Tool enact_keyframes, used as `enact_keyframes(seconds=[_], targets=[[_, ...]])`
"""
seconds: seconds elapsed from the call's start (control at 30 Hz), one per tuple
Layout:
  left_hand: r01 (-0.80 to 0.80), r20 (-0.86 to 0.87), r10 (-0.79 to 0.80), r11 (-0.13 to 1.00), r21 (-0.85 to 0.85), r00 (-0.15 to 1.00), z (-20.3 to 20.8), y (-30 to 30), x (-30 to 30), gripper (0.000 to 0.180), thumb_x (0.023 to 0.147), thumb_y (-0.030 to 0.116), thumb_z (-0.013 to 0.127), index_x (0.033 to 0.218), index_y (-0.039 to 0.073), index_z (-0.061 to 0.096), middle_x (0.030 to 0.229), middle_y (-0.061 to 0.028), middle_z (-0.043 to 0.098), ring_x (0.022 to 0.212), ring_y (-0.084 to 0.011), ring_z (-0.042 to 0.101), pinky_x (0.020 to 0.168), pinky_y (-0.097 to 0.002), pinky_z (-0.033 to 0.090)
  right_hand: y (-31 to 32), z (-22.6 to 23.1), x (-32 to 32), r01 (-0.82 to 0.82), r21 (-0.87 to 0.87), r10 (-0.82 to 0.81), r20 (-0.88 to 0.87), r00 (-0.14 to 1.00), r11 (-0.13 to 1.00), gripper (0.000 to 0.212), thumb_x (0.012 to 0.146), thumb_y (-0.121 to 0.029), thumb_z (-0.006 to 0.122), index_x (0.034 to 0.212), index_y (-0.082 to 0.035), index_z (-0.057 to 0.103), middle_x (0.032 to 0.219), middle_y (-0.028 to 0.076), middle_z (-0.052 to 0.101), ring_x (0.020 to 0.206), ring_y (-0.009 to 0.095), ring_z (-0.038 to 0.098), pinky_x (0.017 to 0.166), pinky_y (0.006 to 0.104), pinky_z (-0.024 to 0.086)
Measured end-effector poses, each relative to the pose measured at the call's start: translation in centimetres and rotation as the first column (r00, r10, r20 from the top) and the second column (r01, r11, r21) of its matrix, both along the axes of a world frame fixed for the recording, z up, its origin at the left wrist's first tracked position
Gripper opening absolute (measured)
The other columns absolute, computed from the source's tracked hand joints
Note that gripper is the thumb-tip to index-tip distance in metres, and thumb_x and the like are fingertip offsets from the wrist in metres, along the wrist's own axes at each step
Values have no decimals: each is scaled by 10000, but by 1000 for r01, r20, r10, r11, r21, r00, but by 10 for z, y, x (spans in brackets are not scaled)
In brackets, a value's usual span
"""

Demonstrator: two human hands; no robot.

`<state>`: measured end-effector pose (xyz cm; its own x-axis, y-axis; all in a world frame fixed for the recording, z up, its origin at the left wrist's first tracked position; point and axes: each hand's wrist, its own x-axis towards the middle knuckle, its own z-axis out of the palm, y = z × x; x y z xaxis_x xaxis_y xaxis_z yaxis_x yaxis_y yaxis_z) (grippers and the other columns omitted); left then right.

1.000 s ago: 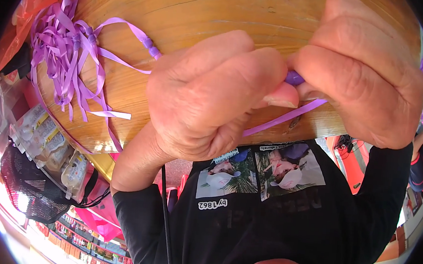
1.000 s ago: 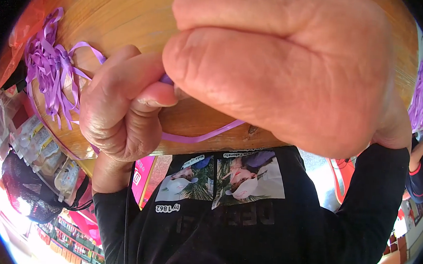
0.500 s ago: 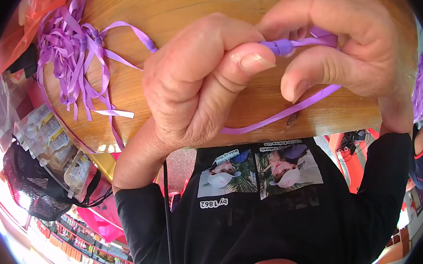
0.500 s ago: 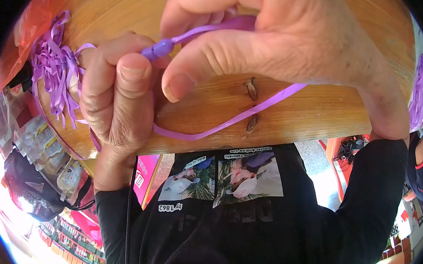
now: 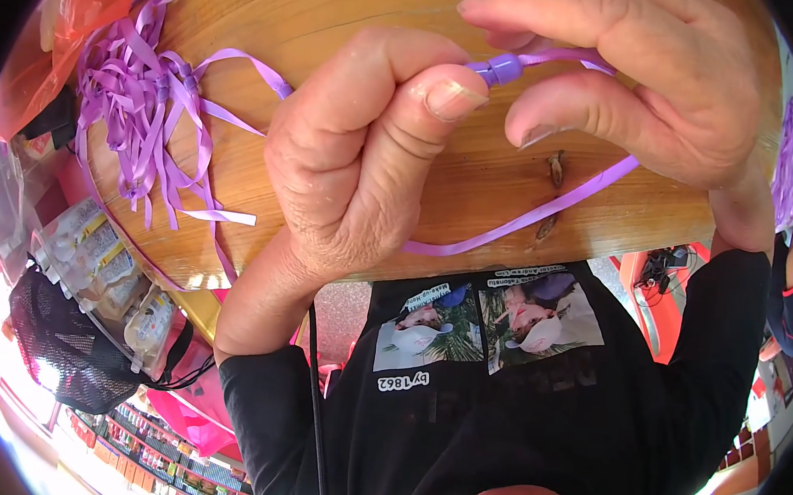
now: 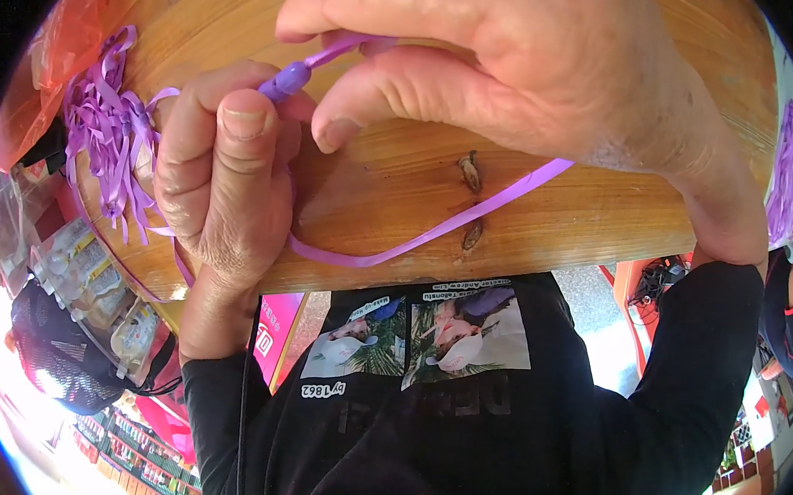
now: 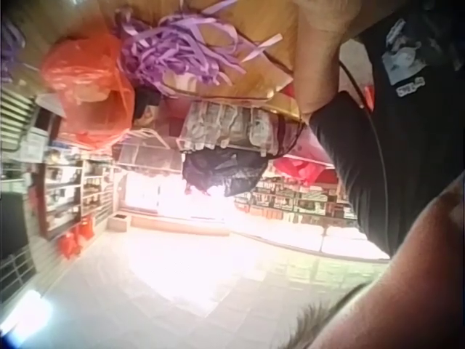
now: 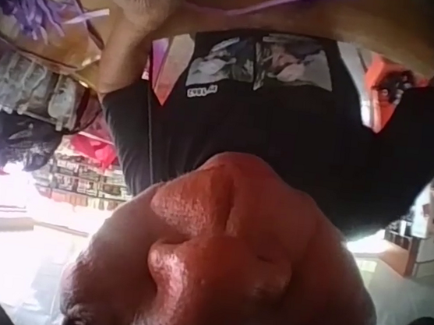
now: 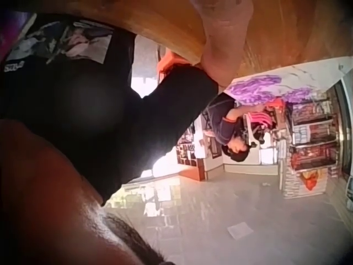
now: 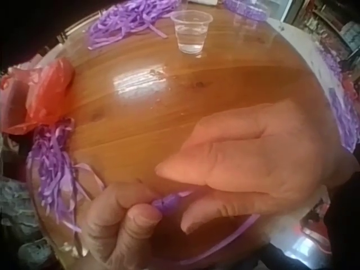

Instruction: Braiding or tying knots into thin purple plastic ribbons at an assembly table.

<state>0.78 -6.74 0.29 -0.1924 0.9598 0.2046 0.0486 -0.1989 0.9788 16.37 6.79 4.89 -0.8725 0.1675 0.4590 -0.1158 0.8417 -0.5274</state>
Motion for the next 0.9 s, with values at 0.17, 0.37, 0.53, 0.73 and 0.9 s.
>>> enact_keyframes(seconds=[0.17, 0.37, 0.53, 0.73, 0.9], targets=[[-26, -23, 25, 999, -27, 999, 0, -5, -4, 177, 918, 183, 556, 913, 10, 594, 731, 6, 562, 595, -41, 387, 554, -191, 308, -6, 13, -11, 35, -7, -33, 182, 983, 999, 286, 751, -190, 698, 890, 49, 625, 740, 133, 597, 576, 226, 580, 521, 296, 443], [37, -274, -19, 997, 63, 962, 2, 0, -5, 140, 886, 128, 593, 902, -10, 607, 736, -7, 571, 638, -59, 420, 588, -199, 344, -2, 10, -7, -96, -44, 102, 151, 983, 994, 251, 751, -170, 688, 877, 34, 614, 693, 116, 558, 553, 204, 525, 494, 304, 376], [81, -308, -38, 989, 125, 951, 3, -1, -2, 241, 890, 226, 589, 900, -14, 590, 716, -36, 575, 596, -99, 462, 535, -229, 362, -6, 5, -8, -170, -108, 179, 74, 981, 979, 267, 759, -196, 679, 863, 34, 592, 649, 96, 511, 527, 198, 475, 483, 319, 342], [158, -446, -62, 971, 181, 893, 9, -12, -4, 385, 852, 392, 585, 895, 10, 565, 631, -62, 525, 526, -158, 500, 436, -268, 356, -13, -3, -12, -273, -184, 271, -38, 962, 944, 292, 768, -227, 669, 848, 34, 565, 595, 73, 454, 495, 191, 414, 469, 337, 301], [148, -368, 19, 895, 421, 930, -11, -11, 1, 399, 805, 360, 647, 913, -18, 579, 690, -78, 517, 527, -163, 493, 415, -282, 338, -16, -16, -7, -357, -444, 362, -76, 929, 822, 278, 807, -236, 647, 832, 27, 561, 594, 68, 455, 480, 194, 396, 468, 342, 291]])
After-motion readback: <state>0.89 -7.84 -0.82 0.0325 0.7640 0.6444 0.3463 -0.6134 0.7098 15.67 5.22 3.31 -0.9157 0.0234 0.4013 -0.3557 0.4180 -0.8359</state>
